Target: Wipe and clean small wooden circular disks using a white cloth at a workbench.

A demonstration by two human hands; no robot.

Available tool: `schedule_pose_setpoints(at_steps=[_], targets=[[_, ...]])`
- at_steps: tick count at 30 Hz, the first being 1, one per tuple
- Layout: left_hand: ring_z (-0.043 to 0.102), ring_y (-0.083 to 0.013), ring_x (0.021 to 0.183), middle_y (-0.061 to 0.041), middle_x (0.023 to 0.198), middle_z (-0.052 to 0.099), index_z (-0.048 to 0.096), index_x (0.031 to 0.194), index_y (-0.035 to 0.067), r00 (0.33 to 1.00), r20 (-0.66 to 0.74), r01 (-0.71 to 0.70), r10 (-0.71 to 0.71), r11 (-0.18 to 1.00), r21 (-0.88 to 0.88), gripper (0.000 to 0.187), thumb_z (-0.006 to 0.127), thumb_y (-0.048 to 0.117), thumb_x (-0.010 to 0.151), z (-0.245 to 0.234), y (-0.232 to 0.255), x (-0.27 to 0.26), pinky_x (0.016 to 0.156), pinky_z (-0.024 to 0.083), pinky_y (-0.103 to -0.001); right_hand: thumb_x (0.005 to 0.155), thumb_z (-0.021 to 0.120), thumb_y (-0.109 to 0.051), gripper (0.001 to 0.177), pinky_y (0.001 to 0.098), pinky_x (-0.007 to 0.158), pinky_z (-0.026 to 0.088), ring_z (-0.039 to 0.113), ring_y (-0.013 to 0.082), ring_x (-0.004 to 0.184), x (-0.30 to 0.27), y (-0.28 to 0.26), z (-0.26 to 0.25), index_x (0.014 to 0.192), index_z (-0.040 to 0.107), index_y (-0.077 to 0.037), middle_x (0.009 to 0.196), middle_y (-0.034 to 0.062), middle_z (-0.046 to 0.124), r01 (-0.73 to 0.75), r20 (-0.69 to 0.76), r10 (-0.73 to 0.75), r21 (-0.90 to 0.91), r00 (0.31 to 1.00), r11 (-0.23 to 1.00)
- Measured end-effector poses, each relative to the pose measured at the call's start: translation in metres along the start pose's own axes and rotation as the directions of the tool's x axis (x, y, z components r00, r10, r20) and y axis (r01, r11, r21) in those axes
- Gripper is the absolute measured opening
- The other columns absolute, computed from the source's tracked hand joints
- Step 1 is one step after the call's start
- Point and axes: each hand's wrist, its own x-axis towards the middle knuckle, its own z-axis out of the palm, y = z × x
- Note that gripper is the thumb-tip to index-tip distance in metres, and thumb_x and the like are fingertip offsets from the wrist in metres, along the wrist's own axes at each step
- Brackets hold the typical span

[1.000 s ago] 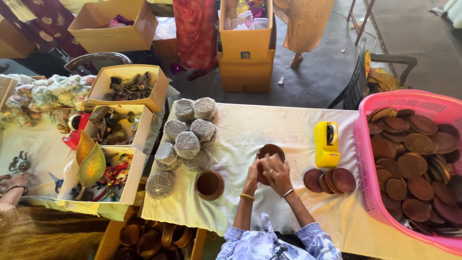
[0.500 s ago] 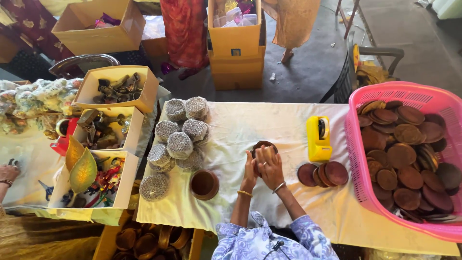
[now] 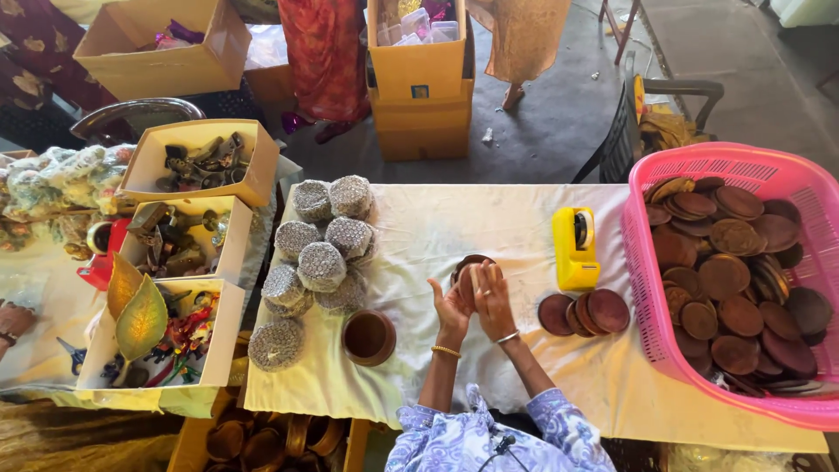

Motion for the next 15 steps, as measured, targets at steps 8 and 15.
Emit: schedule_pose_setpoints(at_steps=[8, 15], targets=[[0.065, -0.0107, 0.097, 0.001, 0.110, 0.070, 0.064, 0.127, 0.009, 0.845, -0.527, 0.166, 0.090, 0.893, 0.419, 0.093, 0.029, 0.084, 0.086, 0.053, -0.001, 0.001, 0.076, 0.052, -0.022, 0.106, 0.045, -0.033, 0.047, 0.0518, 0.123, 0.022, 0.033, 0.0307, 0.155, -0.002, -0.005, 0.005, 0.147, 0.059, -0.015, 0.161, 0.0081, 0.043, 0.112, 0.189, -0.103, -0.037, 0.977, 0.993], [0.029, -0.0031, 0.047, 0.011, 0.055, 0.038, 0.048, 0.066, 0.022, 0.898, -0.430, 0.236, 0.091, 0.724, 0.648, 0.075, 0.027, 0.086, 0.098, -0.020, -0.012, 0.006, 0.042, 0.019, -0.023, 0.095, 0.057, -0.032, 0.047, 0.0658, 0.113, 0.022, 0.034, 0.0463, 0.146, 0.021, -0.053, -0.022, 0.140, 0.062, -0.019, 0.158, 0.0252, 0.041, 0.021, -0.113, -0.073, -0.401, 0.991, 0.916]])
